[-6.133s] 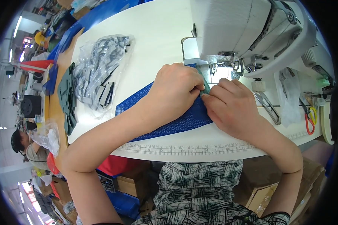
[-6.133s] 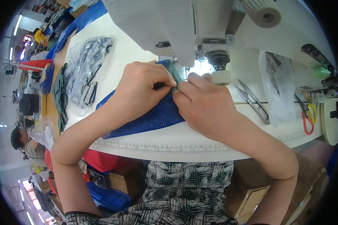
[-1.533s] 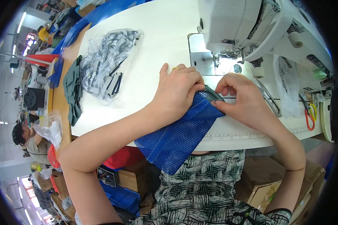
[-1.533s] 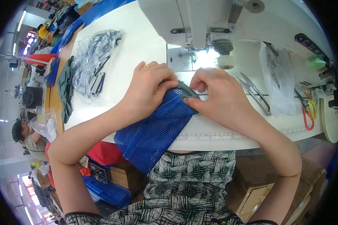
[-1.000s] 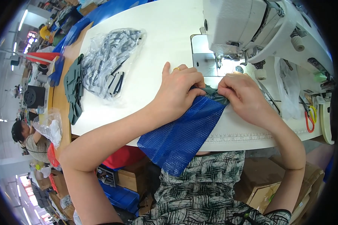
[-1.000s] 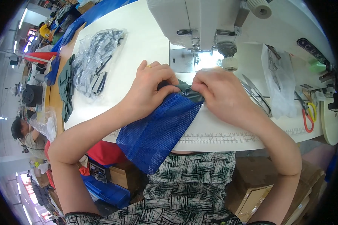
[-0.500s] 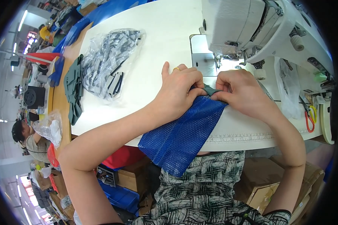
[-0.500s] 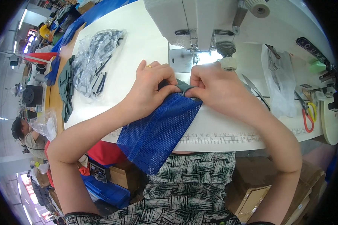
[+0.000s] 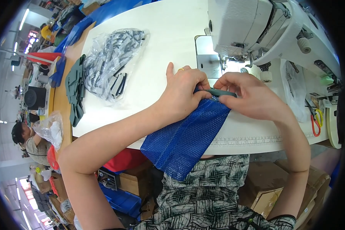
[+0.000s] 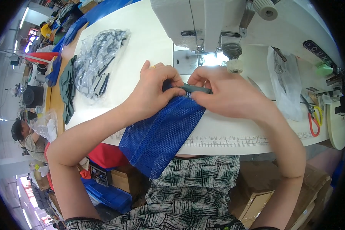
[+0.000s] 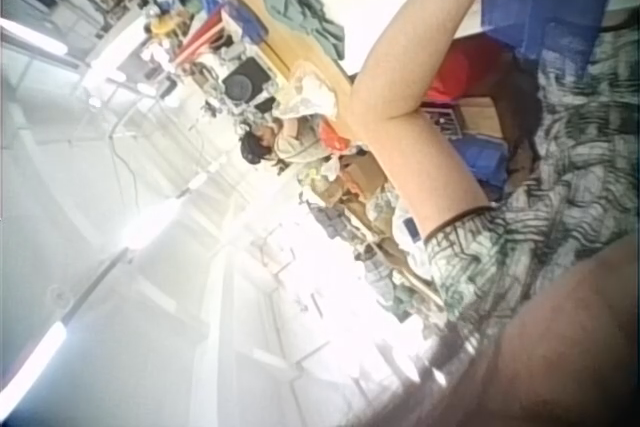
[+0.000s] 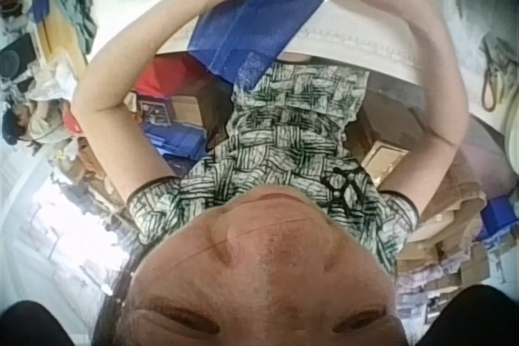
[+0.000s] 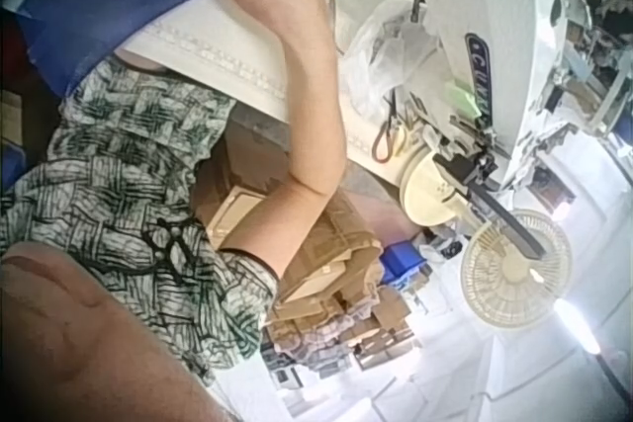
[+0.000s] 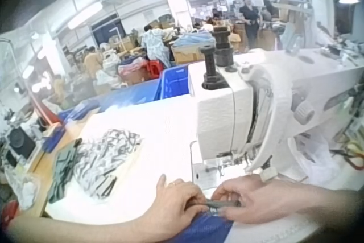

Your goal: Sewing a green leather strip onto a blue mesh fabric using an industrial sewing machine.

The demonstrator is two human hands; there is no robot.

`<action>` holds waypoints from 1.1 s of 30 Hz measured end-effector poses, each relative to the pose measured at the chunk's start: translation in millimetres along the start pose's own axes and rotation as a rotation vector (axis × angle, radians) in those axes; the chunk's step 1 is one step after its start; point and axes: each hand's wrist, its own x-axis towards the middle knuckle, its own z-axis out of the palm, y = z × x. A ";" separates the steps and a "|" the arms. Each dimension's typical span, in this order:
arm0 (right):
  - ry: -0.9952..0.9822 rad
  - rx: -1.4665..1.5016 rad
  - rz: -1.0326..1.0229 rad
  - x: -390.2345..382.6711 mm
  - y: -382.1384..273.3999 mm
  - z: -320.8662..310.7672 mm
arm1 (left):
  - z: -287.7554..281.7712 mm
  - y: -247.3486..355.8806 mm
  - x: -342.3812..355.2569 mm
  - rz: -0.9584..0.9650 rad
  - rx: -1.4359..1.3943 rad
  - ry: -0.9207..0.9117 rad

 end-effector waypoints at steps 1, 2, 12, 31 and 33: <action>0.064 0.023 -0.008 -2.0 -3.6 6.3 | -0.8 -0.1 0.5 -0.001 -0.003 0.000; 0.128 0.046 -0.015 -2.3 -5.4 9.6 | -1.6 -0.1 1.0 -0.009 -0.008 -0.008; 0.266 0.022 -0.137 2.5 7.4 24.1 | -17.0 -5.8 0.1 -0.010 -0.008 -0.145; 0.280 0.020 -0.146 1.8 1.6 28.0 | -15.4 -11.0 0.3 0.055 0.005 -0.017; 0.301 -0.018 -0.217 3.4 3.4 28.5 | -15.9 -11.1 0.9 0.052 0.002 -0.036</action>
